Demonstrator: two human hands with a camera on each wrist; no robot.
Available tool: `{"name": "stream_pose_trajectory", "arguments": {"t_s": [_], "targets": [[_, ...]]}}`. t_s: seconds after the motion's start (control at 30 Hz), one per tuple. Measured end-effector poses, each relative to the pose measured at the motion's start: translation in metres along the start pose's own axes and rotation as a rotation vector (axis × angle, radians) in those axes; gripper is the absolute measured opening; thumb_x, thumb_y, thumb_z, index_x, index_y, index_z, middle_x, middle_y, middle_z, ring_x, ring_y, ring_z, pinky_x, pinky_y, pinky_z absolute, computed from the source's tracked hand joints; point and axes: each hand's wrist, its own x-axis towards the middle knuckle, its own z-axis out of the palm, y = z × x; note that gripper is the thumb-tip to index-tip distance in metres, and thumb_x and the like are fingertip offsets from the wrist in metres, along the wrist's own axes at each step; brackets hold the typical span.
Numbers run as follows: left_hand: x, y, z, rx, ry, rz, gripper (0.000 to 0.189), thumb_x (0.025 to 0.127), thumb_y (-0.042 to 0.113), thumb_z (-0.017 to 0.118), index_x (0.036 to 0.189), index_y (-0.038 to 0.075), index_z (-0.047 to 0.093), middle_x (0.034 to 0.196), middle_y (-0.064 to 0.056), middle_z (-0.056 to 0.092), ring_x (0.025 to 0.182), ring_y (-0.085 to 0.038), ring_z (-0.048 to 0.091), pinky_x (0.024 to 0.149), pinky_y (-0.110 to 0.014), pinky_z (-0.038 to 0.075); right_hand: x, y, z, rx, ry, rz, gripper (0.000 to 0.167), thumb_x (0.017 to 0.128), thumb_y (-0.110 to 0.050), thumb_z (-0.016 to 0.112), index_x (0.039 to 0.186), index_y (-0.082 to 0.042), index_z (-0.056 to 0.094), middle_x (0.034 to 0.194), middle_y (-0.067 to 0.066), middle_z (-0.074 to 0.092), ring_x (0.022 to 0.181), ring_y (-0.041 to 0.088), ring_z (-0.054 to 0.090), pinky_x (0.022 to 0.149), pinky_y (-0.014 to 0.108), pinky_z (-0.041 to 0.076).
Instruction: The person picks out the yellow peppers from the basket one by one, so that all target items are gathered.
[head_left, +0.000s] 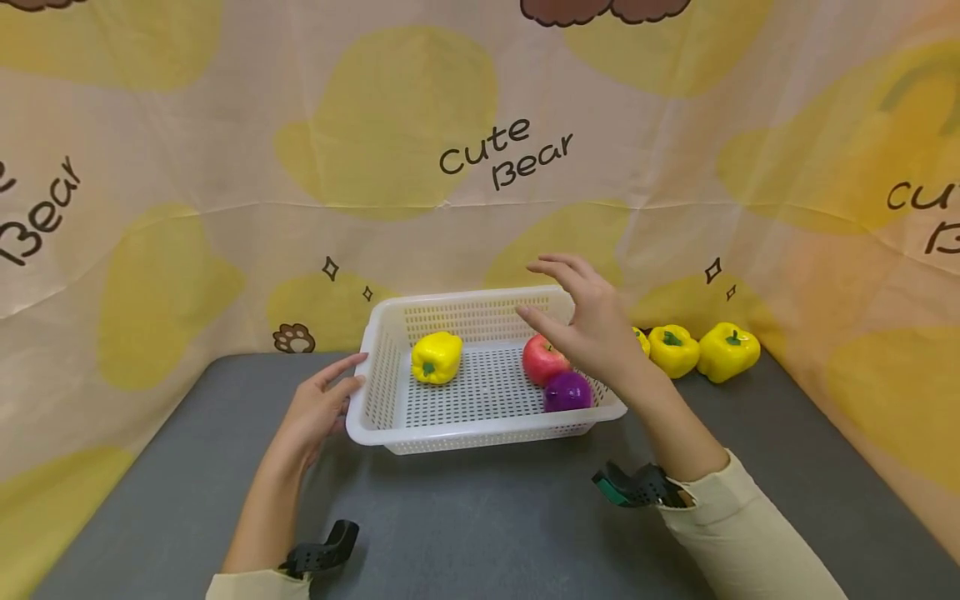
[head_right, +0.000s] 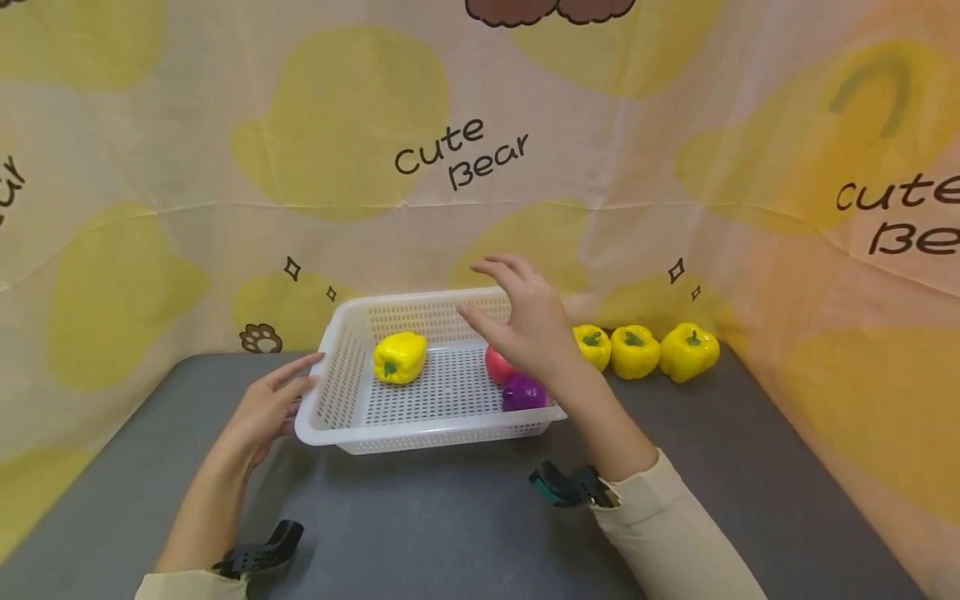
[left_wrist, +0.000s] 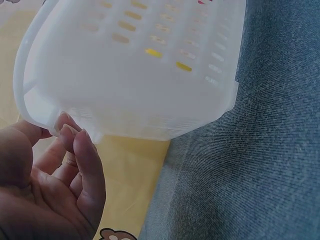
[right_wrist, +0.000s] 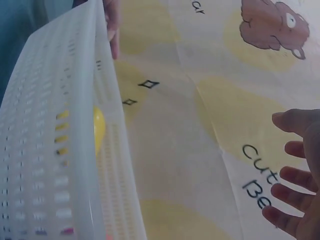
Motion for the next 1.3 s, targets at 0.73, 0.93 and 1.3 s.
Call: {"name": "stream_pose_trajectory", "arguments": {"t_s": [0.73, 0.93, 1.3], "targets": [[0.002, 0.002, 0.005, 0.000, 0.000, -0.004, 0.053, 0.104, 0.034, 0.052, 0.155, 0.025, 0.041, 0.143, -0.022, 0.054, 0.094, -0.014, 0.072, 0.075, -0.035, 0.061, 0.027, 0.003, 0.124, -0.017, -0.404, 0.115, 0.055, 0.092, -0.037, 0.072, 0.140, -0.013, 0.059, 0.145, 0.008, 0.057, 0.133, 0.030, 0.056, 0.111, 0.049, 0.046], [0.001, 0.003, 0.005, 0.014, 0.002, 0.002, 0.053, 0.104, 0.034, 0.052, 0.156, 0.025, 0.041, 0.143, -0.022, 0.054, 0.094, -0.014, 0.072, 0.075, -0.035, 0.061, 0.021, 0.007, 0.152, -0.092, -0.501, 0.141, 0.055, 0.091, -0.037, 0.071, 0.140, -0.015, 0.059, 0.143, 0.009, 0.058, 0.127, 0.029, 0.056, 0.105, 0.047, 0.050], [-0.002, 0.002, 0.001, 0.009, 0.006, -0.001, 0.053, 0.104, 0.034, 0.052, 0.156, 0.026, 0.041, 0.143, -0.022, 0.053, 0.093, -0.011, 0.071, 0.073, -0.033, 0.061, 0.019, 0.010, 0.164, -0.214, -0.653, 0.151, 0.072, 0.088, -0.042, 0.074, 0.152, -0.024, 0.046, 0.156, 0.005, 0.046, 0.138, 0.028, 0.048, 0.111, 0.049, 0.046]]}}
